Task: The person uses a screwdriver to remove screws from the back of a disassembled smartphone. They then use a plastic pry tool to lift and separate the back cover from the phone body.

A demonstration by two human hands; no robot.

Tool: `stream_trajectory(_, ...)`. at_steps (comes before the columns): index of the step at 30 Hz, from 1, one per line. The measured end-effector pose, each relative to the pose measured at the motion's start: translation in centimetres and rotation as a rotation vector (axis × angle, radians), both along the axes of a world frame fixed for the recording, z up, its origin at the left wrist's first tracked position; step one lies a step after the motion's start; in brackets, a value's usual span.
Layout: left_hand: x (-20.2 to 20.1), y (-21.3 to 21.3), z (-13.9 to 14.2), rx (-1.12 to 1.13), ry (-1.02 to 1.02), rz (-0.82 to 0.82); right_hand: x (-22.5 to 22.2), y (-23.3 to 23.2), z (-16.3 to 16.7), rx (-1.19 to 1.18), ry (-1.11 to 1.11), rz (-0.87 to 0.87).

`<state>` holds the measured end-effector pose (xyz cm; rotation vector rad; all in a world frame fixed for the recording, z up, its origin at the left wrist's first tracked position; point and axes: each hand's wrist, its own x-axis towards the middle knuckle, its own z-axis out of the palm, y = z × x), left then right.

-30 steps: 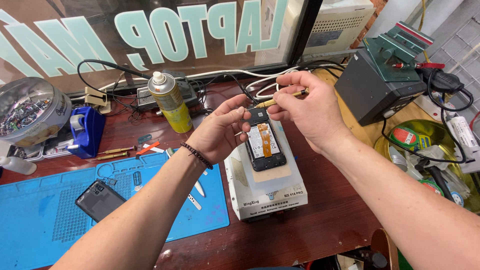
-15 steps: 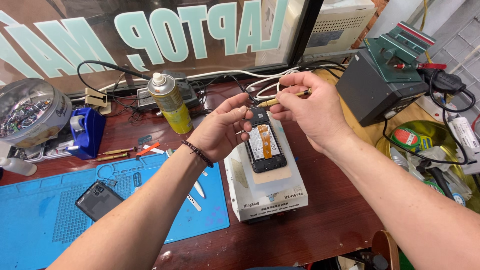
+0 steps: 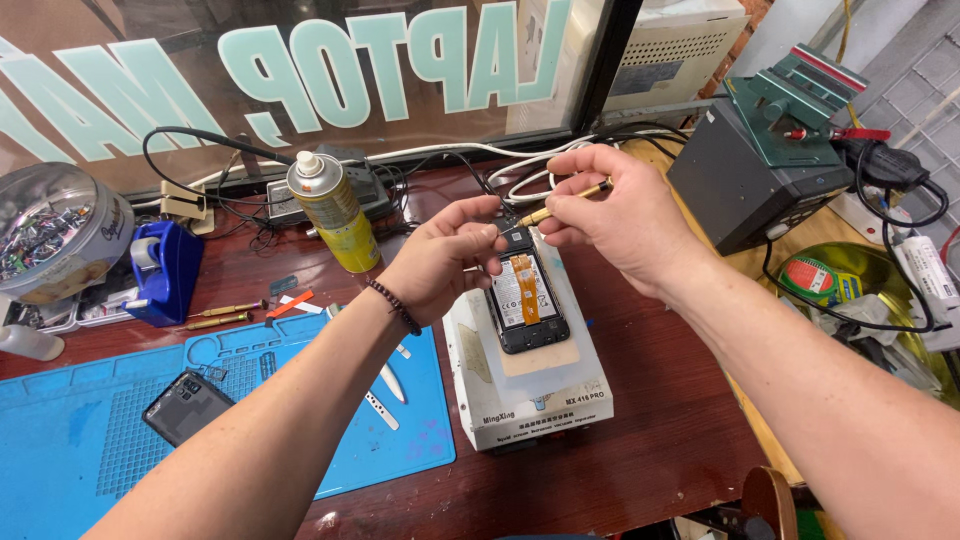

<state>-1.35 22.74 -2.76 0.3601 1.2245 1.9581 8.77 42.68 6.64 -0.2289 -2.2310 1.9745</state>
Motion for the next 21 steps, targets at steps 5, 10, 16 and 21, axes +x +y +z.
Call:
stream_trajectory(5,-0.9,1.4,0.2,-0.184,0.372,0.041,-1.6,1.3,0.6,0.147,-0.008,0.122)
stream_trajectory(10,-0.5,2.7,1.5,-0.544,1.169,0.069,-2.8,1.9,0.8,0.496,-0.091,0.085)
stream_trajectory(16,0.4,3.8,2.6,-0.721,1.364,-0.109,-4.4,2.2,-0.4,0.836,-0.008,0.152)
stream_trajectory(21,0.4,3.8,2.4,-0.723,1.357,-0.114,-5.0,2.4,-1.4,0.949,0.073,0.2)
